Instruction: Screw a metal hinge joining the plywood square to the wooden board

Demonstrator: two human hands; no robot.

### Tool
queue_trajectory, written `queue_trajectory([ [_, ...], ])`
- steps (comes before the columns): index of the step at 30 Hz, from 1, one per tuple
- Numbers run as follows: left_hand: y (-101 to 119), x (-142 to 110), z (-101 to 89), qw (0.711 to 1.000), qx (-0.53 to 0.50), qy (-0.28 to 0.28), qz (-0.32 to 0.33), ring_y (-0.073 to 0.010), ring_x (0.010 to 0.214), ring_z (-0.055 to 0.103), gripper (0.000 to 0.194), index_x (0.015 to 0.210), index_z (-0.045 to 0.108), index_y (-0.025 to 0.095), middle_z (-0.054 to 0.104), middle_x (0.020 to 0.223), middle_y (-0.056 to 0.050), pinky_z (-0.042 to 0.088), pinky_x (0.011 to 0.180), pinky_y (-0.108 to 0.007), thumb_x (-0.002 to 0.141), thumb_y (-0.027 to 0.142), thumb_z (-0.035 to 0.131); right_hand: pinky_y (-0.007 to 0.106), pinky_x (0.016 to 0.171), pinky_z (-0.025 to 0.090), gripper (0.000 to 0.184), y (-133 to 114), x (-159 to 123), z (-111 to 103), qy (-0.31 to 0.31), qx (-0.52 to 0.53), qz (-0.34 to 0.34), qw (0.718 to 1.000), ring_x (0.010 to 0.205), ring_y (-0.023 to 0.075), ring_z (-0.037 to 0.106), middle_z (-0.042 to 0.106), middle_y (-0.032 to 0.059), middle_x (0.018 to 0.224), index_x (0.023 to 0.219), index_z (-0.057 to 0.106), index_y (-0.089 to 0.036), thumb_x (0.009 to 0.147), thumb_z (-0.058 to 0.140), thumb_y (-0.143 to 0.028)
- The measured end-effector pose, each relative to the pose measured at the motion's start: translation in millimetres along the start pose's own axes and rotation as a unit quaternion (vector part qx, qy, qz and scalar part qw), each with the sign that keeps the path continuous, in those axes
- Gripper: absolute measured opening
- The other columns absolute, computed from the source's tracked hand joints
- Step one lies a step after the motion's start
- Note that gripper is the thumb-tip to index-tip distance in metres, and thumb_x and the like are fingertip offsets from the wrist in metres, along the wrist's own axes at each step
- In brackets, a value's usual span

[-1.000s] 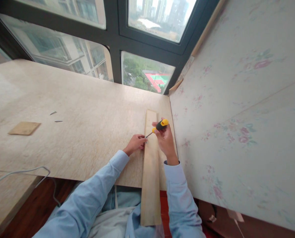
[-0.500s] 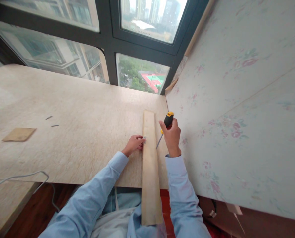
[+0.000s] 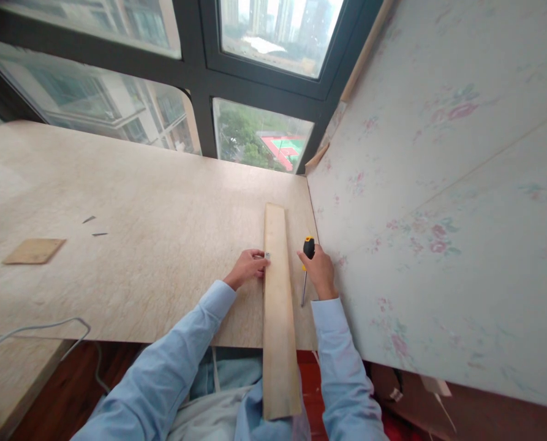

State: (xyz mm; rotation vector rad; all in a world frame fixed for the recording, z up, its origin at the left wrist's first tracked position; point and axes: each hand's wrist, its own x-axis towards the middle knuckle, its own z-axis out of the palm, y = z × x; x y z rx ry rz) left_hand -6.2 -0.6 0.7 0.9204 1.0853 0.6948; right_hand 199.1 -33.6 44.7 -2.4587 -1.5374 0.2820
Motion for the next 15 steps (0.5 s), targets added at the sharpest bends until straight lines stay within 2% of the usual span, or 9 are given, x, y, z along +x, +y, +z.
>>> queue_trajectory([
  [4, 1, -2, 0.8, 1.000, -0.015, -0.004, 0.008, -0.0120, 0.058, 0.062, 0.018, 0.089, 0.066, 0.008, 0.068, 0.075, -0.006, 0.050, 0.049, -0.021, 0.070, 0.010, 0.067, 0.031, 0.066, 0.044, 0.047, 7, 2, 1, 0.012, -0.002, 0.011, 1.000, 0.087, 0.0287, 0.067, 0.071, 0.0135, 0.094, 0.108, 0.062, -0.016, 0.085, 0.054, -0.056],
  [11, 1, -7, 3.0, 1.000, -0.011, 0.010, 0.011, -0.0156, 0.069, 0.066, 0.025, 0.097, 0.068, 0.010, 0.072, 0.085, -0.009, 0.052, 0.053, -0.022, 0.072, 0.014, 0.068, 0.031, 0.070, 0.045, 0.045, 13, 8, 12, -0.014, -0.026, 0.010, 1.000, 0.091, 0.0276, 0.067, 0.071, 0.0133, 0.097, 0.114, 0.061, -0.015, 0.087, 0.054, -0.051],
  [15, 1, -5, 1.8, 1.000, -0.015, 0.010, 0.006, -0.0119, 0.061, 0.062, 0.026, 0.097, 0.069, 0.009, 0.070, 0.083, -0.008, 0.050, 0.052, -0.021, 0.074, 0.019, 0.071, 0.031, 0.076, 0.046, 0.043, 15, 8, 20, -0.012, -0.022, -0.001, 1.000, 0.094, 0.0261, 0.067, 0.071, 0.0144, 0.101, 0.119, 0.059, -0.014, 0.088, 0.057, -0.044],
])
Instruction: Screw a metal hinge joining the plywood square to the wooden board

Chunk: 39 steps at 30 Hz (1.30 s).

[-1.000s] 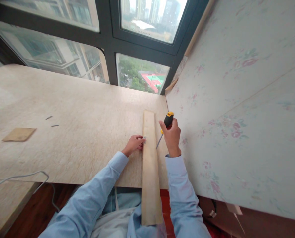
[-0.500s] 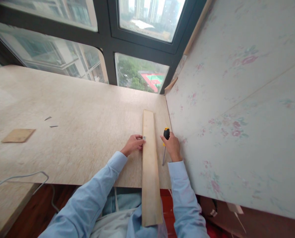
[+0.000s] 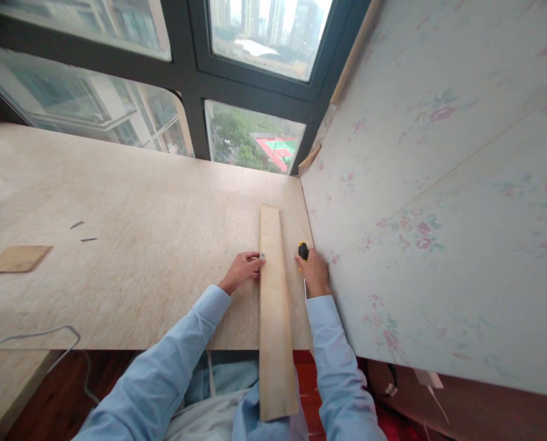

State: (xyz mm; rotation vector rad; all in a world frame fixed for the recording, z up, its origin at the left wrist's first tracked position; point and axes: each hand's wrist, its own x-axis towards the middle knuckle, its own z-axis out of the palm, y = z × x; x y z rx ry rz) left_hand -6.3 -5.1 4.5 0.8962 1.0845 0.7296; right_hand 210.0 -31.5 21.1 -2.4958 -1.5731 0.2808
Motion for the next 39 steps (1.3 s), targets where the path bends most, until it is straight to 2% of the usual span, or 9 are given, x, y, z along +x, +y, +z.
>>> queue_trajectory([
  [6, -3, 1, -8.0, 0.998, -0.036, -0.054, 0.024, -0.0078, 0.057, 0.058, 0.031, 0.102, 0.071, 0.011, 0.069, 0.078, -0.005, 0.048, 0.054, -0.019, 0.075, 0.026, 0.072, 0.036, 0.086, 0.046, 0.043, 3, -12, -1, 0.073, 0.018, -0.042, 0.996, 0.103, 0.0287, 0.061, 0.066, 0.0178, 0.107, 0.117, 0.059, -0.010, 0.088, 0.058, -0.042],
  [10, -5, -2, -10.3, 0.996, -0.036, -0.072, 0.033, -0.0091, 0.061, 0.059, 0.031, 0.100, 0.071, 0.011, 0.070, 0.081, -0.006, 0.048, 0.056, -0.019, 0.074, 0.026, 0.072, 0.046, 0.098, 0.043, 0.049, 2, -47, -1, 0.117, 0.050, -0.116, 0.985, 0.116, 0.0326, 0.053, 0.060, 0.0197, 0.120, 0.126, 0.053, -0.010, 0.088, 0.057, -0.042],
  [15, -11, -2, -3.7, 0.998, 0.015, -0.035, 0.057, -0.0157, 0.075, 0.065, 0.030, 0.102, 0.071, 0.013, 0.072, 0.087, -0.007, 0.051, 0.063, -0.024, 0.078, 0.030, 0.067, 0.050, 0.110, 0.036, 0.079, -6, -117, 22, 0.018, 0.152, -0.198, 0.968, 0.134, 0.0318, 0.042, 0.045, 0.0194, 0.143, 0.144, 0.034, -0.015, 0.083, 0.059, -0.058],
  [19, -13, 0, 3.8, 0.979, 0.183, 0.010, 0.094, -0.0187, 0.077, 0.065, 0.024, 0.094, 0.072, 0.015, 0.071, 0.080, -0.006, 0.049, 0.063, -0.024, 0.083, 0.032, 0.059, 0.052, 0.115, 0.029, 0.094, -11, -148, 45, -0.025, 0.169, -0.191, 0.966, 0.145, 0.0325, 0.024, 0.025, 0.0212, 0.156, 0.152, 0.017, -0.014, 0.081, 0.062, -0.057],
  [23, -3, 0, 12.0, 0.953, 0.279, 0.040, 0.109, -0.0198, 0.075, 0.065, 0.018, 0.084, 0.072, 0.018, 0.069, 0.071, -0.006, 0.046, 0.064, -0.024, 0.083, 0.028, 0.057, 0.050, 0.117, 0.026, 0.089, -12, -143, 54, -0.002, 0.187, -0.174, 0.967, 0.146, 0.0298, 0.020, 0.021, 0.0174, 0.158, 0.154, 0.010, -0.016, 0.084, 0.060, -0.041],
  [28, 12, 10, 22.1, 0.948, 0.293, 0.056, 0.115, -0.0213, 0.073, 0.065, 0.010, 0.072, 0.070, 0.020, 0.068, 0.067, -0.006, 0.044, 0.066, -0.025, 0.078, 0.023, 0.063, 0.052, 0.116, 0.029, 0.085, -4, -124, 57, 0.040, 0.198, -0.172, 0.964, 0.144, 0.0317, 0.028, 0.027, 0.0171, 0.156, 0.153, 0.015, -0.016, 0.084, 0.059, -0.039],
  [31, 17, 18, 27.1, 0.954, 0.274, 0.066, 0.097, -0.0200, 0.068, 0.065, 0.007, 0.079, 0.071, 0.020, 0.070, 0.072, -0.007, 0.043, 0.066, -0.026, 0.075, 0.024, 0.067, 0.052, 0.115, 0.030, 0.083, 0, -113, 59, 0.054, 0.201, -0.169, 0.963, 0.143, 0.0322, 0.029, 0.030, 0.0182, 0.155, 0.152, 0.019, -0.014, 0.084, 0.059, -0.039],
  [35, 19, 22, 31.6, 0.949, 0.295, 0.080, 0.082, -0.0165, 0.053, 0.062, 0.019, 0.093, 0.070, 0.019, 0.072, 0.079, -0.007, 0.043, 0.063, -0.027, 0.078, 0.029, 0.067, 0.051, 0.116, 0.030, 0.083, 4, -104, 60, 0.060, 0.195, -0.170, 0.964, 0.143, 0.0325, 0.030, 0.032, 0.0203, 0.154, 0.151, 0.021, -0.011, 0.083, 0.060, -0.040],
  [39, 14, 22, 31.1, 0.941, 0.307, 0.102, 0.098, -0.0171, 0.058, 0.065, 0.023, 0.096, 0.068, 0.018, 0.073, 0.083, -0.008, 0.043, 0.063, -0.026, 0.080, 0.034, 0.066, 0.051, 0.115, 0.030, 0.085, 5, -99, 60, 0.058, 0.192, -0.159, 0.967, 0.142, 0.0327, 0.032, 0.034, 0.0211, 0.152, 0.151, 0.021, -0.011, 0.081, 0.061, -0.040],
])
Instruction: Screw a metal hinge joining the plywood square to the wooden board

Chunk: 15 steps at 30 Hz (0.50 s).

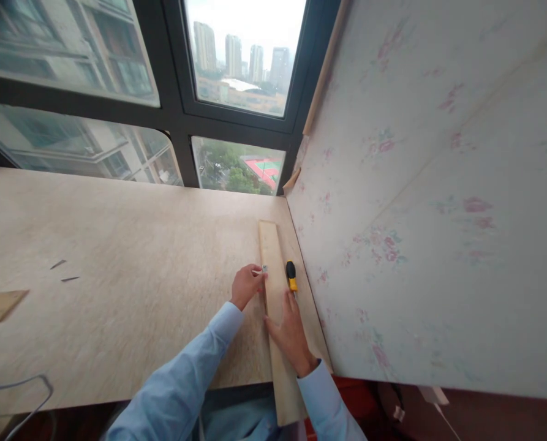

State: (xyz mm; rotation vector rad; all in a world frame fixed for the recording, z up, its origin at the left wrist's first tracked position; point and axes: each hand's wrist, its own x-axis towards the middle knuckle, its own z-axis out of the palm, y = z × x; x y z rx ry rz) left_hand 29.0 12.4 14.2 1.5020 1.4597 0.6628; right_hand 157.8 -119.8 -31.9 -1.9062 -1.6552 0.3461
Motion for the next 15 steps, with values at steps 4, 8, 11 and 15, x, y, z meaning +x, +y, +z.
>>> queue_trajectory([
  [4, -7, 2, 4.4, 0.999, -0.049, 0.022, 0.007, -0.0179, 0.066, 0.068, 0.027, 0.101, 0.066, 0.018, 0.073, 0.087, -0.009, 0.046, 0.064, -0.026, 0.078, 0.034, 0.069, 0.051, 0.116, 0.029, 0.084, 3, 2, 1, 0.000, 0.000, 0.001, 1.000, 0.142, 0.0321, 0.030, 0.033, 0.0201, 0.153, 0.151, 0.021, -0.012, 0.081, 0.060, -0.039],
  [8, -9, 5, 11.5, 0.986, -0.166, 0.002, -0.011, -0.0148, 0.060, 0.066, 0.030, 0.103, 0.062, 0.015, 0.072, 0.088, -0.008, 0.048, 0.058, -0.025, 0.075, 0.024, 0.072, 0.052, 0.116, 0.028, 0.084, 4, 7, 4, 0.001, -0.007, 0.009, 1.000, 0.143, 0.0328, 0.028, 0.031, 0.0202, 0.154, 0.151, 0.022, -0.013, 0.081, 0.060, -0.041],
  [11, -7, 4, 13.1, 0.955, -0.289, -0.033, -0.052, -0.0122, 0.058, 0.064, 0.035, 0.102, 0.059, 0.012, 0.071, 0.094, -0.010, 0.048, 0.052, -0.022, 0.071, 0.018, 0.075, 0.053, 0.116, 0.027, 0.083, 4, 12, 4, -0.006, -0.009, 0.015, 1.000, 0.144, 0.0329, 0.027, 0.031, 0.0201, 0.154, 0.150, 0.024, -0.013, 0.082, 0.059, -0.044],
  [15, -5, -3, 6.7, 0.901, -0.413, -0.061, -0.117, -0.0097, 0.054, 0.063, 0.041, 0.101, 0.056, 0.012, 0.070, 0.092, -0.009, 0.046, 0.049, -0.021, 0.067, 0.019, 0.078, 0.051, 0.117, 0.025, 0.084, 4, 16, -1, -0.042, -0.018, 0.024, 0.999, 0.145, 0.0328, 0.024, 0.028, 0.0206, 0.155, 0.149, 0.027, -0.012, 0.082, 0.060, -0.050],
])
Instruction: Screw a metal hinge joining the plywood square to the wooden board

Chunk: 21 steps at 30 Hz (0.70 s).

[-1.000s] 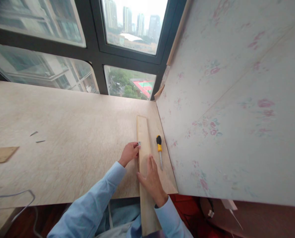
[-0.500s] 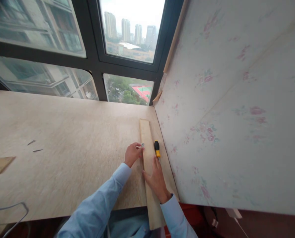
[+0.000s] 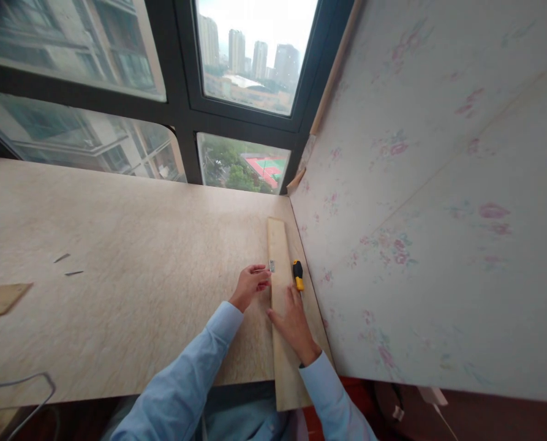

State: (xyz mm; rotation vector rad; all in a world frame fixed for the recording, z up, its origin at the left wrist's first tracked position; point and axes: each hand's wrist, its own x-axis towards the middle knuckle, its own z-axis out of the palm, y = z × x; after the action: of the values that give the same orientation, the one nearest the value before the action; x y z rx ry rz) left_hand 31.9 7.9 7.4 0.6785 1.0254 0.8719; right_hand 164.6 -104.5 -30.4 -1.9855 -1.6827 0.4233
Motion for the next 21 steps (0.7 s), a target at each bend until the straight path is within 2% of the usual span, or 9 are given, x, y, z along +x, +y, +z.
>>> queue_trajectory([
  [4, 4, -8, -3.0, 0.998, -0.060, -0.009, -0.022, -0.0098, 0.055, 0.063, 0.042, 0.099, 0.057, 0.012, 0.069, 0.087, -0.008, 0.046, 0.051, -0.021, 0.064, 0.021, 0.080, 0.050, 0.117, 0.025, 0.083, -1, 0, -9, -0.030, -0.001, 0.001, 1.000, 0.145, 0.0322, 0.024, 0.028, 0.0186, 0.156, 0.149, 0.030, -0.014, 0.082, 0.058, -0.054],
  [9, 5, -13, -3.1, 0.996, -0.079, -0.023, -0.030, -0.0095, 0.055, 0.064, 0.038, 0.098, 0.056, 0.013, 0.068, 0.089, -0.006, 0.047, 0.051, -0.021, 0.067, 0.021, 0.077, 0.052, 0.116, 0.028, 0.074, -2, -4, -22, -0.048, -0.016, -0.001, 0.999, 0.142, 0.0314, 0.033, 0.039, 0.0162, 0.151, 0.144, 0.040, -0.017, 0.083, 0.056, -0.056],
  [13, 6, -16, -14.8, 0.995, -0.077, -0.039, -0.041, -0.0106, 0.054, 0.064, 0.038, 0.098, 0.056, 0.013, 0.068, 0.087, -0.006, 0.046, 0.050, -0.021, 0.068, 0.023, 0.077, 0.053, 0.115, 0.029, 0.068, -7, -6, -32, -0.056, -0.044, -0.024, 0.997, 0.141, 0.0314, 0.035, 0.042, 0.0155, 0.149, 0.140, 0.047, -0.018, 0.082, 0.058, -0.053],
  [17, 11, -23, -49.3, 0.997, -0.059, -0.033, -0.028, -0.0111, 0.054, 0.064, 0.036, 0.096, 0.057, 0.013, 0.068, 0.087, -0.007, 0.046, 0.050, -0.022, 0.068, 0.023, 0.076, 0.052, 0.116, 0.028, 0.065, -24, 0, -33, -0.101, -0.061, -0.058, 0.991, 0.141, 0.0312, 0.034, 0.040, 0.0165, 0.150, 0.135, 0.053, -0.016, 0.082, 0.057, -0.053],
  [21, 29, -31, -109.3, 0.999, -0.011, 0.045, 0.025, -0.0102, 0.053, 0.061, 0.028, 0.093, 0.060, 0.012, 0.067, 0.082, -0.006, 0.046, 0.051, -0.022, 0.070, 0.020, 0.072, 0.051, 0.115, 0.031, 0.061, -56, 13, -14, -0.134, -0.048, -0.132, 0.981, 0.138, 0.0304, 0.039, 0.043, 0.0151, 0.149, 0.134, 0.055, -0.019, 0.083, 0.057, -0.051],
])
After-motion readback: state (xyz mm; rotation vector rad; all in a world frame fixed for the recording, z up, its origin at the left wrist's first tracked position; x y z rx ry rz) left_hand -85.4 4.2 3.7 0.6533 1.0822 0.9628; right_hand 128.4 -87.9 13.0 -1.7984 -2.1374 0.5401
